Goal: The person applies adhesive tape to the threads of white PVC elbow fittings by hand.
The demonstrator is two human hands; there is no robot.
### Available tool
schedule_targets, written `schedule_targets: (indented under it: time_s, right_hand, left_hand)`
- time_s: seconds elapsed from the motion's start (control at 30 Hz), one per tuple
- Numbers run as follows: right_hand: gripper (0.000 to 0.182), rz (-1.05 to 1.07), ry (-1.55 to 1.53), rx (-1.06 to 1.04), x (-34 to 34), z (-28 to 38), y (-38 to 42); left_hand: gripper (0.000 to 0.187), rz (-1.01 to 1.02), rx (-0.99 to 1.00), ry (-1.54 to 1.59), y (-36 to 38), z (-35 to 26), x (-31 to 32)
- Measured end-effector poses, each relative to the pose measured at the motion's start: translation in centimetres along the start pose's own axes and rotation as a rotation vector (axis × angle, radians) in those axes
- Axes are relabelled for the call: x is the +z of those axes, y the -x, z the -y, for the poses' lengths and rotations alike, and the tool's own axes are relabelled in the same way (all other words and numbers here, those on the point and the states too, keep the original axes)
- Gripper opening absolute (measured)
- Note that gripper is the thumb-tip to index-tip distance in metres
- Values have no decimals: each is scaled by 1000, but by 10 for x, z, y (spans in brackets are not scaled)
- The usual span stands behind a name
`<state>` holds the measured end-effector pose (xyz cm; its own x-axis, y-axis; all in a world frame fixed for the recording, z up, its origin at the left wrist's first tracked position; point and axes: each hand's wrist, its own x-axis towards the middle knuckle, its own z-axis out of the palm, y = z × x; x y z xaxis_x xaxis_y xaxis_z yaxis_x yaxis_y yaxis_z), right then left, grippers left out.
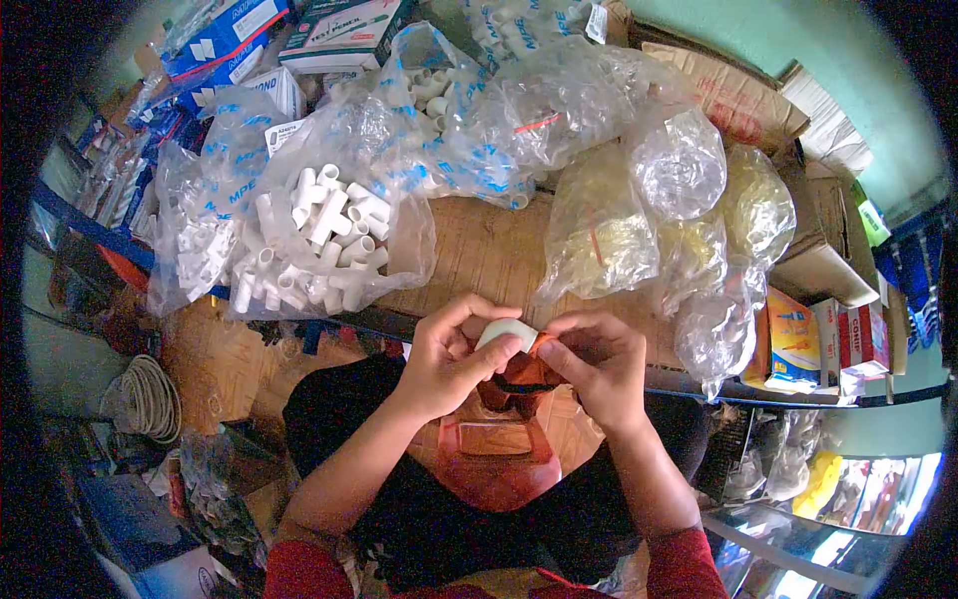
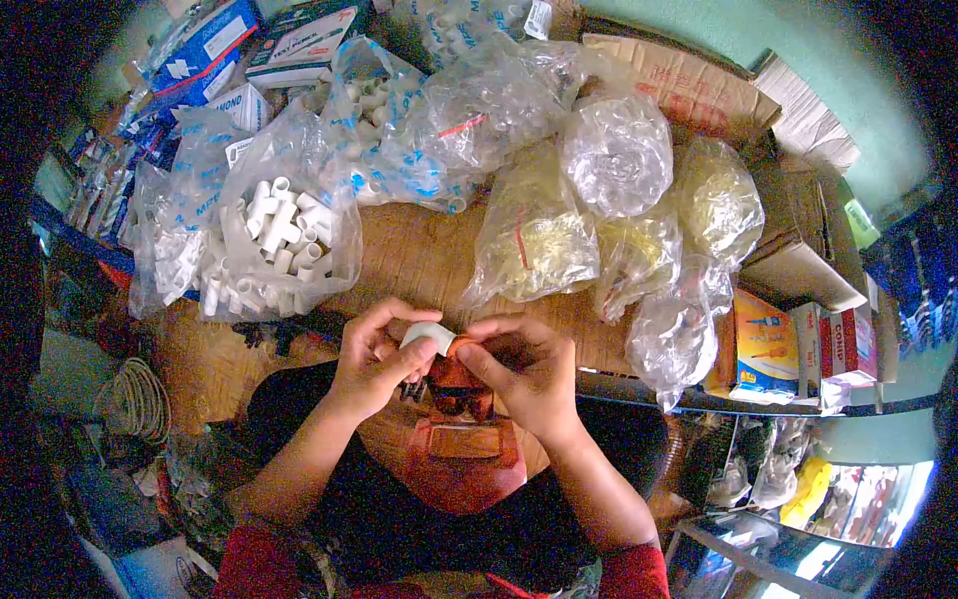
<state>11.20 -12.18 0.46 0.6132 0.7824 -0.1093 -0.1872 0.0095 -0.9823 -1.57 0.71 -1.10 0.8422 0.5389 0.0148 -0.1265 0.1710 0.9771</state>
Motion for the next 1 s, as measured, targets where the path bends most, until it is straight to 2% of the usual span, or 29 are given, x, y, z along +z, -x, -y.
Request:
schedule_targets:
  time_s: [0.2, 0.3, 0.33, 0.43, 0.73, 0.83, 0.93, 1.0]
  right_hand:
    - [13, -5, 536, -574, 0, -10, 2]
    - [15, 33, 516, -667, 2, -14, 1]
    - [15, 45, 493, -687, 4, -14, 0]
    - [19, 117, 462, -731, 7, -8, -6]
    - [18, -32, 668, -819, 7, -13, -2]
    - [16, -79, 482, -619, 9, -12, 1]
    - [16, -67, 232, -296, 7, -17, 0]
    - [17, -40, 402, -522, 8, -17, -2]
  left_hand:
    - [24, 5, 131, -90, -1, 9, 2]
    - [22, -12, -78, 47, 3, -4, 3]
    - [21, -40, -66, 91, 4, -2, 4]
    - [20, -104, -49, 188, 5, 6, 5]
    - [18, -57, -121, 150, 3, 1, 5]
    - [18, -56, -128, 115, 3, 3, 5]
    - [18, -65, -131, 68, 4, 4, 4]
    - [20, -80, -121, 42, 4, 4, 4]
